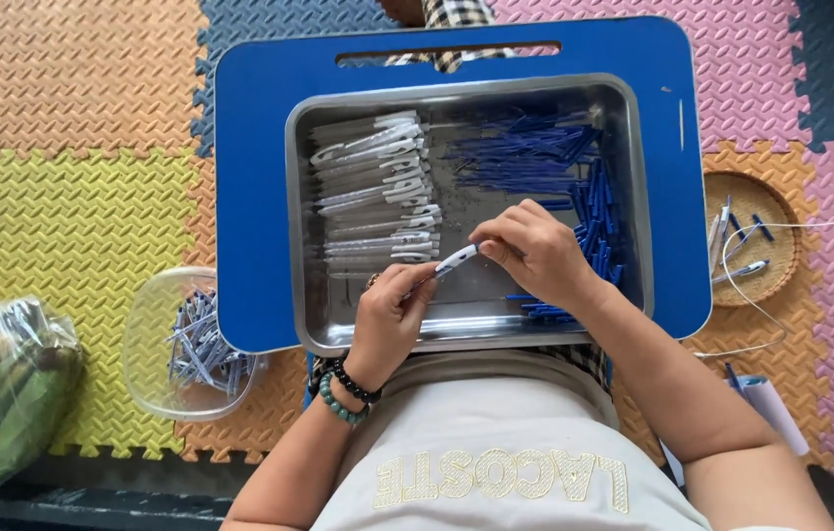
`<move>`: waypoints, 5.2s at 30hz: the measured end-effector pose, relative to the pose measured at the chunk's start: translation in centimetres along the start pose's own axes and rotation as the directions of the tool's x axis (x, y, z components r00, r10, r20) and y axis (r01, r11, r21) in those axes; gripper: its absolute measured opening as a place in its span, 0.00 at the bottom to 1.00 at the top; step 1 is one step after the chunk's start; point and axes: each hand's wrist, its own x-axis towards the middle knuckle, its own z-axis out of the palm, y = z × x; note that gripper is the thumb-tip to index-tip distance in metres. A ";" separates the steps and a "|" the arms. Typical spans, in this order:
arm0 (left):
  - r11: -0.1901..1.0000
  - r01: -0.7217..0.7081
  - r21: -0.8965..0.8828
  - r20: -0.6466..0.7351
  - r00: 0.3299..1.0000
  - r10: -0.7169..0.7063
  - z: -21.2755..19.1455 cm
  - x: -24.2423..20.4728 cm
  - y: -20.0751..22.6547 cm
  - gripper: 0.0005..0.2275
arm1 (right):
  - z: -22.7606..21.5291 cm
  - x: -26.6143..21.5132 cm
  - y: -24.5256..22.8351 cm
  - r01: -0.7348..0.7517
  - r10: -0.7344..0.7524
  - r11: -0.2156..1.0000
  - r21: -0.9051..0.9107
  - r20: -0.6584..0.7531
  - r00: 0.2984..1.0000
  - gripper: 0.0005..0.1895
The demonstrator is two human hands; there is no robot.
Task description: Assembling ballpoint pens by inserting blue ink refills into white pen bodies.
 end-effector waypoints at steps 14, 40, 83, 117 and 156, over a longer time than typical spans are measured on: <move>1.000 -0.004 0.024 -0.023 1.000 0.005 0.3 -0.3 -0.3 0.09 | 1.0 -0.6 2.1 0.170 -0.192 0.956 -0.240 -0.070 0.979 0.05; 0.999 -0.038 0.035 -0.041 0.998 0.039 0.4 -0.2 -0.3 0.08 | 0.9 -0.2 1.0 0.108 -0.113 0.989 -0.103 -0.041 0.993 0.07; 0.990 -0.122 0.078 -0.017 0.992 0.123 0.0 0.6 -0.9 0.09 | -0.3 -0.2 0.7 0.028 -0.028 1.000 -0.011 0.053 0.998 0.06; 0.977 -0.188 0.101 0.006 0.982 0.188 0.1 0.7 -1.0 0.10 | -0.2 -0.3 0.4 -0.463 0.376 0.834 0.301 0.304 0.875 0.35; 0.621 -0.226 0.751 0.147 0.973 0.176 -5.2 1.1 -3.7 0.13 | -0.2 -0.5 -1.3 0.175 -0.165 0.936 -0.307 0.057 0.985 0.10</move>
